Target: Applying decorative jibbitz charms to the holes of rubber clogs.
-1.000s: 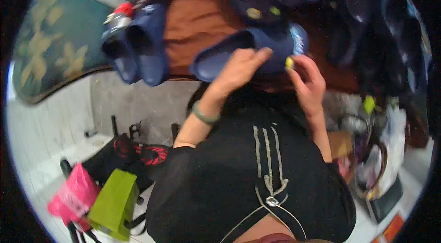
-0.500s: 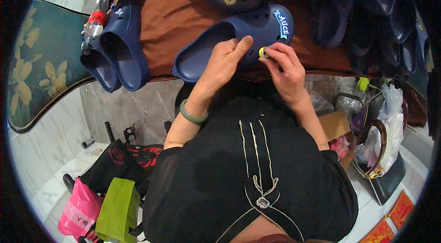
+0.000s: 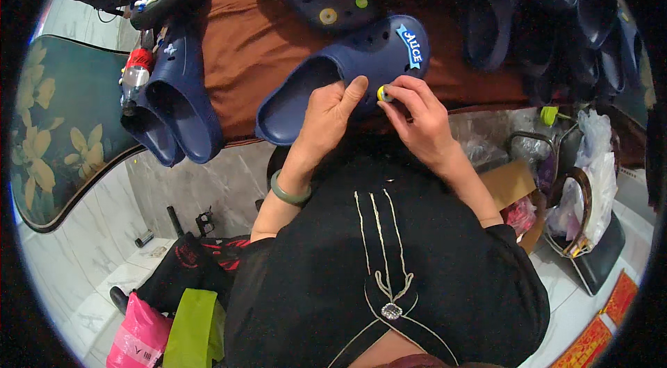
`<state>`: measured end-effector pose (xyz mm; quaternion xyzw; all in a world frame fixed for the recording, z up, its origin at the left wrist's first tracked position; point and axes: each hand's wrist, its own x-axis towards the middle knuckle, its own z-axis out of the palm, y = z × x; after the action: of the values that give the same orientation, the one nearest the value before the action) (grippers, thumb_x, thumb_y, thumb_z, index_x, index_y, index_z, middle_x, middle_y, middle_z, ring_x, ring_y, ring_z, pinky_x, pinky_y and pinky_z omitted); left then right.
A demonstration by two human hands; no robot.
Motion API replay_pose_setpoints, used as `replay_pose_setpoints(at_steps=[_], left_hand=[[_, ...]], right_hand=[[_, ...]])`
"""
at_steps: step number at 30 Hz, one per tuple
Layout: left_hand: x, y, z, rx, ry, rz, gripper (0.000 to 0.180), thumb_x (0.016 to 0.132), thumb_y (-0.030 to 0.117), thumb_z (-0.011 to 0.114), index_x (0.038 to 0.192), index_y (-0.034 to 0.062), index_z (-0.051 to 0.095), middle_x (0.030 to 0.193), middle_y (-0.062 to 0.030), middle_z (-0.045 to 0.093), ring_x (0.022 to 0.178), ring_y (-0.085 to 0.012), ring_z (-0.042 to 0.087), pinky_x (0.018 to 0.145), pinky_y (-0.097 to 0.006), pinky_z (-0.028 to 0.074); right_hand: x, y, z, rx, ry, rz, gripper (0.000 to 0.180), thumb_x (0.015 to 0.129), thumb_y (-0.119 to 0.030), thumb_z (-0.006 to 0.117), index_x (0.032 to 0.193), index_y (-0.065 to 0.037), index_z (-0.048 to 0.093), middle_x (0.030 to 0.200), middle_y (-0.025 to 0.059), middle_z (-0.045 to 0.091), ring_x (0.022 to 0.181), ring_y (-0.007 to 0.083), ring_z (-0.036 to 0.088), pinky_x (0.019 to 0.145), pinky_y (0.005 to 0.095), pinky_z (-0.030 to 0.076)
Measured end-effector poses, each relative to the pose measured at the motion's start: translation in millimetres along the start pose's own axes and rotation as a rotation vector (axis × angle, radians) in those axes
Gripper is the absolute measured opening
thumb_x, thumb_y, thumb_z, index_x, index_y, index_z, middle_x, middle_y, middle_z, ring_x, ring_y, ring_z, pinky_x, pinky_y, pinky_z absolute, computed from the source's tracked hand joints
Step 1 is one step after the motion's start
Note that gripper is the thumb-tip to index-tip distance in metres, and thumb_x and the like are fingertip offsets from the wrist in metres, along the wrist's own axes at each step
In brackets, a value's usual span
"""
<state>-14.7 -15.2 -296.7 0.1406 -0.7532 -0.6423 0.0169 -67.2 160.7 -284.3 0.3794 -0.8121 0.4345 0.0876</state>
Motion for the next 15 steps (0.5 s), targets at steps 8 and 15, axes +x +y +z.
replay_pose_setpoints(at_steps=[8, 15], left_hand=[[6, 5, 0, -0.020, 0.031, -0.028, 0.063, 0.092, 0.050, 0.055, 0.060, -0.0031, 0.047, 0.057, -0.0026, 0.038, 0.059, -0.0092, 0.034, 0.050, -0.032, 0.030], [5, 3, 1, -0.041, 0.068, 0.003, 0.062, 0.092, 0.047, 0.058, 0.058, -0.0033, 0.047, 0.055, -0.0018, 0.034, 0.058, -0.0089, 0.031, 0.048, -0.032, 0.028]], right_hand=[[-10, 17, -16, -0.002, 0.089, 0.142, 0.028, 0.075, 0.000, 0.073, 0.102, -0.002, 0.063, 0.102, 0.0138, 0.060, 0.087, 0.0273, 0.063, 0.073, 0.0330, 0.053], [-1, 3, 6, 0.033, 0.076, -0.114, 0.031, 0.072, -0.001, 0.075, 0.100, 0.000, 0.062, 0.097, 0.0117, 0.061, 0.084, 0.0270, 0.063, 0.070, 0.0336, 0.054]])
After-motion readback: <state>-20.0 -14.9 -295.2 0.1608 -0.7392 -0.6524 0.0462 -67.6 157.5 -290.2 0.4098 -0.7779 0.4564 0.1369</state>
